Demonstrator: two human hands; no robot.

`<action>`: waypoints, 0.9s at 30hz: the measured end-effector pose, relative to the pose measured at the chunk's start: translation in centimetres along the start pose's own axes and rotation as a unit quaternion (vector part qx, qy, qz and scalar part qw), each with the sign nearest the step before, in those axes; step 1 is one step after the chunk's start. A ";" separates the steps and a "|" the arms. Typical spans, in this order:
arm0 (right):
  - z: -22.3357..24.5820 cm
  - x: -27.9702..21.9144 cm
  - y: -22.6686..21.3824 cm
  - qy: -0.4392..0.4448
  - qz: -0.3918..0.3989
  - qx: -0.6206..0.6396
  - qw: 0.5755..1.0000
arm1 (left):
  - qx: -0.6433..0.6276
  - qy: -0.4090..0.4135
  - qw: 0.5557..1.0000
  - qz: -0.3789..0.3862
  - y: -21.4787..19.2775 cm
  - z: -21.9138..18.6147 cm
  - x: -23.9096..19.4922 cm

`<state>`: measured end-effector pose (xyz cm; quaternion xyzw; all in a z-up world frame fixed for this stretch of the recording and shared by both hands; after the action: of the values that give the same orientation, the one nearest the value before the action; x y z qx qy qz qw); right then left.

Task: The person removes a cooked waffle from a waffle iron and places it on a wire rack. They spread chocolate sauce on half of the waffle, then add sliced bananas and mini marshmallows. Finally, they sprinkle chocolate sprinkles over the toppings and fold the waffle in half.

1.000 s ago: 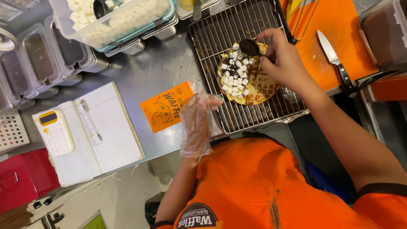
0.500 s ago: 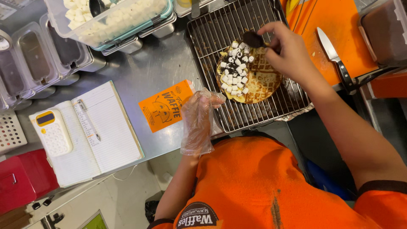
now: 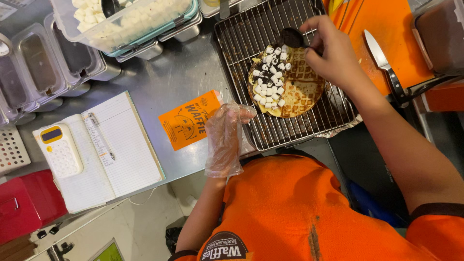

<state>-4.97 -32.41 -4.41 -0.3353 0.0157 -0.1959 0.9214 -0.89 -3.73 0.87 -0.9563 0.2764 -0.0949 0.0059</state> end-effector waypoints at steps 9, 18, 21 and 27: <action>-0.7 0.1 0.0 0.010 -0.025 0.006 1.000 | 0.030 -0.007 1.000 0.006 -0.1 -0.2 0.3; 2.0 -0.5 1.0 0.021 0.022 0.020 0.999 | 0.016 -0.006 1.000 -0.011 -0.5 0.7 0.1; 3.5 -0.6 1.9 0.007 0.027 0.025 0.999 | 0.030 -0.002 0.999 -0.017 -0.9 1.2 -0.1; 4.6 -0.8 2.6 -0.008 0.037 0.023 0.999 | 0.056 0.038 0.996 -0.060 -1.2 2.3 -0.4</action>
<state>-4.08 -27.47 -2.56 -0.3143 0.0163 -0.1595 0.9357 -0.20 -2.62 -1.44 -0.9651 0.2124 -0.1467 0.0433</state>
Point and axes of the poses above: each hand's wrist, its own x-axis towards the middle knuckle, its own y-axis out of the palm, z = x × y, the point moved 6 cm from there along x, towards the middle knuckle, and after that the axes turned 6 degrees about y, right-handed, at the moved point
